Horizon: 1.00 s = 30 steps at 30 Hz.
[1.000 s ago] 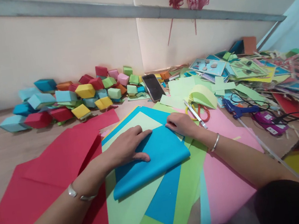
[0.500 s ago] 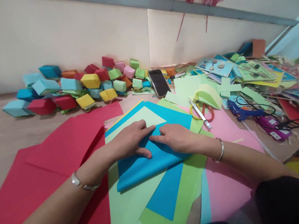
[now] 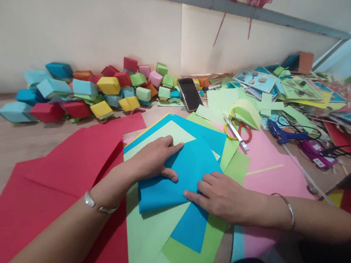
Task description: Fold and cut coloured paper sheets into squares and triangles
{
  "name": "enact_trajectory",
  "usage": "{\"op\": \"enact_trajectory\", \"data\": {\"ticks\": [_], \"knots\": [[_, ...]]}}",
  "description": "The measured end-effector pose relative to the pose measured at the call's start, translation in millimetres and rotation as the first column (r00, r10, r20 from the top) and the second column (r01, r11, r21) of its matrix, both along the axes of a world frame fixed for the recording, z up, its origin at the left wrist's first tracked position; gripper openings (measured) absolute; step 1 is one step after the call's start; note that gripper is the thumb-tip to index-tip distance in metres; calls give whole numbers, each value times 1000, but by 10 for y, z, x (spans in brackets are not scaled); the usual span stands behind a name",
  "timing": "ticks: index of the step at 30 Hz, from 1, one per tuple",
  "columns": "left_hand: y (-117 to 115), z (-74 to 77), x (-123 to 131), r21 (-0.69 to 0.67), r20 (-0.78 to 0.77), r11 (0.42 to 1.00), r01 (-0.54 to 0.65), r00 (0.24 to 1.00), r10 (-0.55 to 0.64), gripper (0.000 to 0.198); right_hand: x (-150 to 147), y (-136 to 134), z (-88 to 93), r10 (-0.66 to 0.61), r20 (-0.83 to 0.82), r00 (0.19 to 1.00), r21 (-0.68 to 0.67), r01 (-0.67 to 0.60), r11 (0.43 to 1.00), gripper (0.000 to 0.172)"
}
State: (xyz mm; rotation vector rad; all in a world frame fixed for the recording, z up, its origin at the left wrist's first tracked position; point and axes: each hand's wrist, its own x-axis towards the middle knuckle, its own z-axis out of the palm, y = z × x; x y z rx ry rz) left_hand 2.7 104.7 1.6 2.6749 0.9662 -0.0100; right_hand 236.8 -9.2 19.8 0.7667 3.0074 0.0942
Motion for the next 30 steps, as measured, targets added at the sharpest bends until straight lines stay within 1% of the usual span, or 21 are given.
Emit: {"op": "enact_trajectory", "data": {"ticks": [6,10,13,16,18,20,23,25,26,27,28,30], "knots": [[3,-9,-2,-3,42,1000,-1,999,1,96,-80,-160,-21,-5,4,1000,112,4,994,32],[7,-8,-2,1,22,1000,2,1000,-2,94,-63,-325,-34,-84,101,991,214,61,975,45],[11,-13,-3,10,-18,1000,3,1000,-3,98,64,-441,-87,-192,184,964,295,132,946,52],[18,-21,-9,5,-10,1000,4,1000,-3,98,251,-526,-143,-301,201,932,361,215,908,54],[23,-22,-14,-10,0,1000,3,1000,-3,97,360,-556,-141,-347,195,917,378,256,890,53],[27,-22,-17,-19,3,1000,-1,1000,1,97,423,-557,-85,-367,180,913,372,282,884,49],[27,-19,-13,-9,2,1000,1,1000,-1,96,400,-506,63,-344,127,931,361,279,890,45],[19,-9,-5,1,3,1000,1,1000,-1,94,316,-449,131,-276,86,957,328,234,915,41],[13,0,0,4,0,1000,-1,1000,1,93,263,-418,137,-231,67,971,290,203,935,40],[6,10,5,6,-4,1000,-4,1000,4,93,209,-389,120,-185,45,982,241,169,956,44],[-3,22,10,8,-9,1000,-5,1000,5,93,156,-362,84,-141,20,990,188,135,973,54],[-18,42,19,14,-15,1000,-6,1000,6,93,66,-319,-26,-70,-32,997,108,73,991,80]]}}
